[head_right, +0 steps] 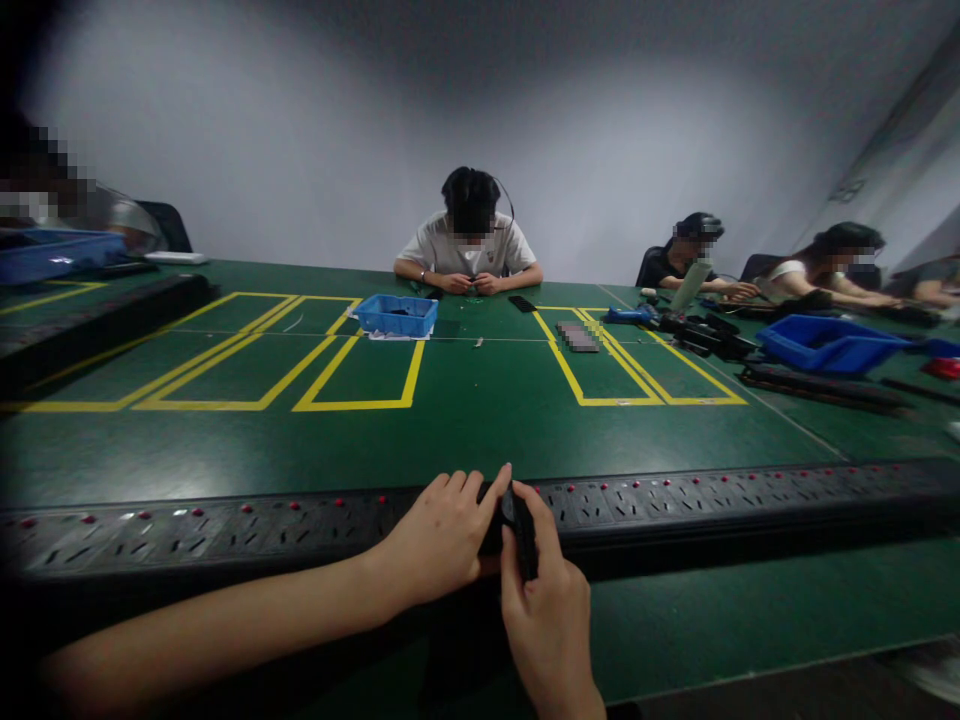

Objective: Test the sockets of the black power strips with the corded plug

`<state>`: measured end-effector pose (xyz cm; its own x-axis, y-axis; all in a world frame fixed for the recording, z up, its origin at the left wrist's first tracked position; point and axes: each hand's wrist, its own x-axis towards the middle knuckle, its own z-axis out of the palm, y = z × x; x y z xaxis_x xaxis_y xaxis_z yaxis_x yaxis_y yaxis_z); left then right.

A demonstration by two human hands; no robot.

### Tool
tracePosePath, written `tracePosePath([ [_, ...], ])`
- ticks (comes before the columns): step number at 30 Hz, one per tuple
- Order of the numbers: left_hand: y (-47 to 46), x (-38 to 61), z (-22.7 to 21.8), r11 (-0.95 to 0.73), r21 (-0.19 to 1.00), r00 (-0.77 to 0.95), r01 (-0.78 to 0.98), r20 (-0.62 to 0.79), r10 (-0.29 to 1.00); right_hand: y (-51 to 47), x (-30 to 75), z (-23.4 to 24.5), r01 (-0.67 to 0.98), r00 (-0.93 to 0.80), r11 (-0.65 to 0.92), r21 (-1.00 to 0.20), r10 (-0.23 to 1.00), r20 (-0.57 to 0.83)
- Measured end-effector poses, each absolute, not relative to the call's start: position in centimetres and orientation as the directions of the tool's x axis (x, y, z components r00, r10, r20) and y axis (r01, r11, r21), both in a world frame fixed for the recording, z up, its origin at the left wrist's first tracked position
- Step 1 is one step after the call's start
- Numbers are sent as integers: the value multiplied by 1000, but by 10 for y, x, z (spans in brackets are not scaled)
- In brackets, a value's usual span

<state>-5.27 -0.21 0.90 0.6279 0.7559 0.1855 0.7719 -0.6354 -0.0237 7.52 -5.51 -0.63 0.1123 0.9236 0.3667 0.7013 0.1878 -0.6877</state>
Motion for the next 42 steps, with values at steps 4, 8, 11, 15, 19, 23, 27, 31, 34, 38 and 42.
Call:
tracePosePath([
  [4, -2, -53, 9, -634, -30, 627, 773, 187, 756, -56, 75, -6, 692, 119, 177, -700, 928, 353],
  [8, -2, -53, 9, -636, -27, 628, 771, 195, 753, -56, 76, -6, 696, 117, 177, -696, 928, 353],
  [11, -2, -53, 9, -639, -23, 630, 769, 198, 751, -56, 76, -7, 694, 119, 173, -699, 930, 349],
  [15, -2, -53, 9, -638, -22, 631, 770, 175, 756, -55, 77, -8, 688, 118, 173, -705, 932, 344],
  [19, -2, -53, 10, -635, -31, 631, 772, 164, 758, -56, 76, -6, 683, 113, 171, -710, 936, 334],
  [23, -3, -53, 11, -635, -26, 630, 772, 163, 759, -56, 75, -4, 676, 116, 167, -717, 938, 327],
  [27, -3, -53, 12, -636, -24, 630, 772, 166, 759, -56, 75, -5, 682, 121, 166, -712, 935, 334],
  [31, -2, -53, 11, -635, -23, 628, 772, 181, 757, -56, 76, -6, 690, 112, 163, -705, 939, 326],
  [34, -2, -53, 10, -633, -26, 626, 774, 186, 758, -57, 76, -5, 684, 114, 162, -711, 939, 323],
  [38, -3, -53, 10, -633, -30, 627, 774, 186, 757, -57, 75, -4, 674, 122, 155, -723, 941, 315],
  [42, -3, -52, 11, -634, -39, 630, 772, 173, 757, -57, 76, -5, 665, 110, 174, -726, 939, 326],
])
